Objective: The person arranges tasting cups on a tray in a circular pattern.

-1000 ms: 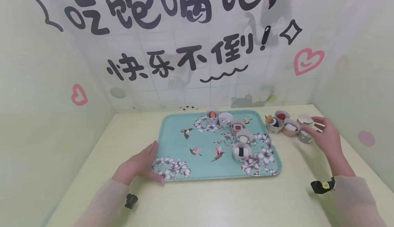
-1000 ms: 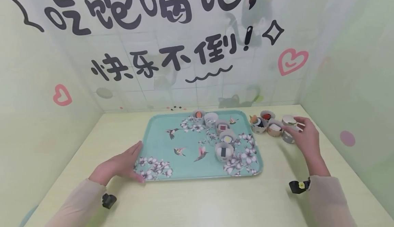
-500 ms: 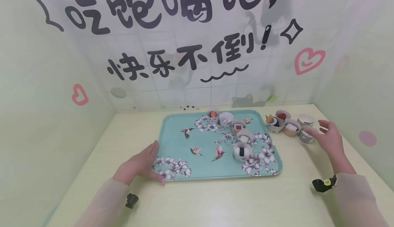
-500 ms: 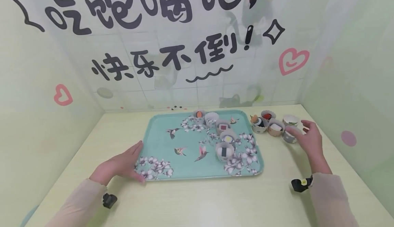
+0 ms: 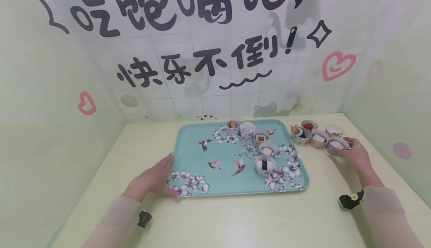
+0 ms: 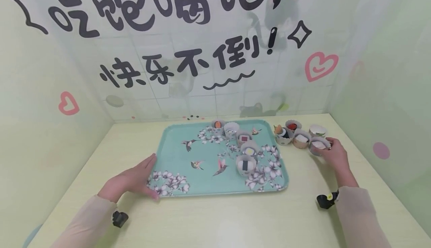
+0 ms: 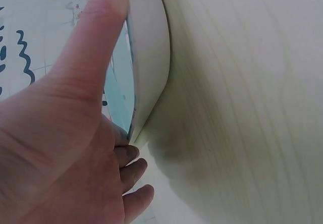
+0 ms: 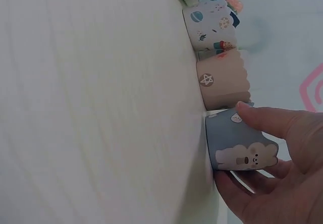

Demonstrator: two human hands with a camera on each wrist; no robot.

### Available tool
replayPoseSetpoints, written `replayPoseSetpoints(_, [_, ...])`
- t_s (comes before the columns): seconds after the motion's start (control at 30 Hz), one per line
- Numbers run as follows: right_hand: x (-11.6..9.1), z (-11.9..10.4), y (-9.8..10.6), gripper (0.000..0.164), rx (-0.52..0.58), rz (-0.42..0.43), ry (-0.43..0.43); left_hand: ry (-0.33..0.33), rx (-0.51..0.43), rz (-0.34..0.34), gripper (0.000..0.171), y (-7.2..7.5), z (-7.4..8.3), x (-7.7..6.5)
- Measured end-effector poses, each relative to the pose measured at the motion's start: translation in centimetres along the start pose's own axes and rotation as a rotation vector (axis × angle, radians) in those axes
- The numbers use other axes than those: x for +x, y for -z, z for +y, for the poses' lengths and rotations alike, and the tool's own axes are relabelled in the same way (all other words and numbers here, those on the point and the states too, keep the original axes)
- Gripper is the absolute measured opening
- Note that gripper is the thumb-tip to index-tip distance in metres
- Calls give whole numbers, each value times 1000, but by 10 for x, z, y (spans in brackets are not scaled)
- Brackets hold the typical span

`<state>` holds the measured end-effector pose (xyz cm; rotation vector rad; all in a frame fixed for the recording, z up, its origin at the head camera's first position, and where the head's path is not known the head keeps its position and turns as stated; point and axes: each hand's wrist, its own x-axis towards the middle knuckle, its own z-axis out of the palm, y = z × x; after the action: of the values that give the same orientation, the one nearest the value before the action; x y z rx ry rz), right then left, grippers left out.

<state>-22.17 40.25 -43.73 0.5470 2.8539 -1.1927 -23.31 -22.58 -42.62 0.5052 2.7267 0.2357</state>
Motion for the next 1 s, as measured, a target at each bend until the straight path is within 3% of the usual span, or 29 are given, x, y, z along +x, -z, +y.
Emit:
replayPoseSetpoints(0.63, [-4, 5, 6, 76, -70, 19, 48, -6, -22, 30, 150, -1, -2, 1])
replayPoseSetpoints(1.0, [-15, 1, 6, 69, -81, 40, 117, -8, -28, 10, 148, 0, 1, -2])
